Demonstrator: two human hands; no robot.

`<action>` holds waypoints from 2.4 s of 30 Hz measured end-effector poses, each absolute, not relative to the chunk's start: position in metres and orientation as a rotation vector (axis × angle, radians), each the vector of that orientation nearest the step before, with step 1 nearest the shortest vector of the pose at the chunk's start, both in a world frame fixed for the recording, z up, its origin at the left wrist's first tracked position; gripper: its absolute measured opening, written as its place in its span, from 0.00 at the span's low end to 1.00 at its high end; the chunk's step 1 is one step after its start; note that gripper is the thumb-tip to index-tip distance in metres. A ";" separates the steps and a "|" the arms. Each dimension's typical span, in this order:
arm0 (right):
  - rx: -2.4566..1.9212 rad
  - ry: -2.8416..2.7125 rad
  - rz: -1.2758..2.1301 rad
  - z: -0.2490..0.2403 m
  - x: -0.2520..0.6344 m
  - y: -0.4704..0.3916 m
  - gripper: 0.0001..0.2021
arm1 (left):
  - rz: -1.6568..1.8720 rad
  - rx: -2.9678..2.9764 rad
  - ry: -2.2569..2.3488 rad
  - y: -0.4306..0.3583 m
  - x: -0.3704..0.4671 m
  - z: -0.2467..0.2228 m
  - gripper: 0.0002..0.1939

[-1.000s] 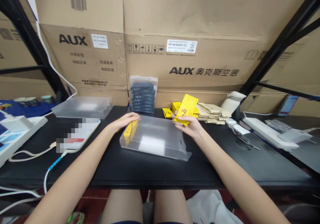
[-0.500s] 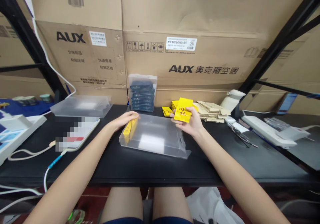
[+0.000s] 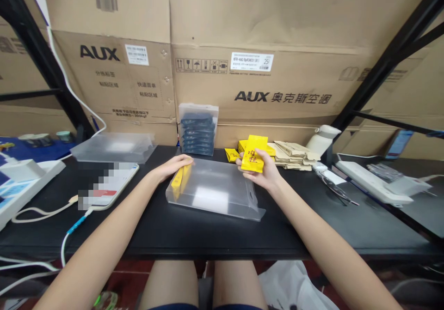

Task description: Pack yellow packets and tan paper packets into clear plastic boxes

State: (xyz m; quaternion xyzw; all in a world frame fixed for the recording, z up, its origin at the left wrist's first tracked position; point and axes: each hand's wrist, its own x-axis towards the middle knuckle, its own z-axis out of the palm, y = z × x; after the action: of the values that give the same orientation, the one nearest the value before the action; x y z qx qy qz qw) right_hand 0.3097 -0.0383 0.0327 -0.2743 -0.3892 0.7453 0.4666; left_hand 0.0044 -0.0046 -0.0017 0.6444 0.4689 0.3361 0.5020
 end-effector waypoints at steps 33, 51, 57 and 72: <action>-0.776 -1.149 1.590 0.025 0.314 -0.026 0.16 | 0.922 1.511 1.176 -0.001 0.006 -0.005 0.21; -0.817 -0.978 1.649 0.024 0.318 -0.022 0.16 | 0.886 1.530 1.172 -0.003 0.005 -0.002 0.21; -0.792 -0.880 1.628 0.025 0.318 -0.018 0.08 | 0.880 1.542 1.161 -0.004 0.005 -0.001 0.22; -0.733 -0.784 1.520 0.025 0.320 -0.015 0.05 | 0.879 1.524 1.151 0.001 0.002 -0.007 0.22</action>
State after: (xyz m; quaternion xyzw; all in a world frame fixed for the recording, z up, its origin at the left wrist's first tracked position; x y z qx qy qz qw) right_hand 0.3196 -0.0148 0.0250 -0.3158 -0.3379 0.6551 0.5975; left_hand 0.0021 0.0005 -0.0065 0.6291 0.4752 0.3629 0.4966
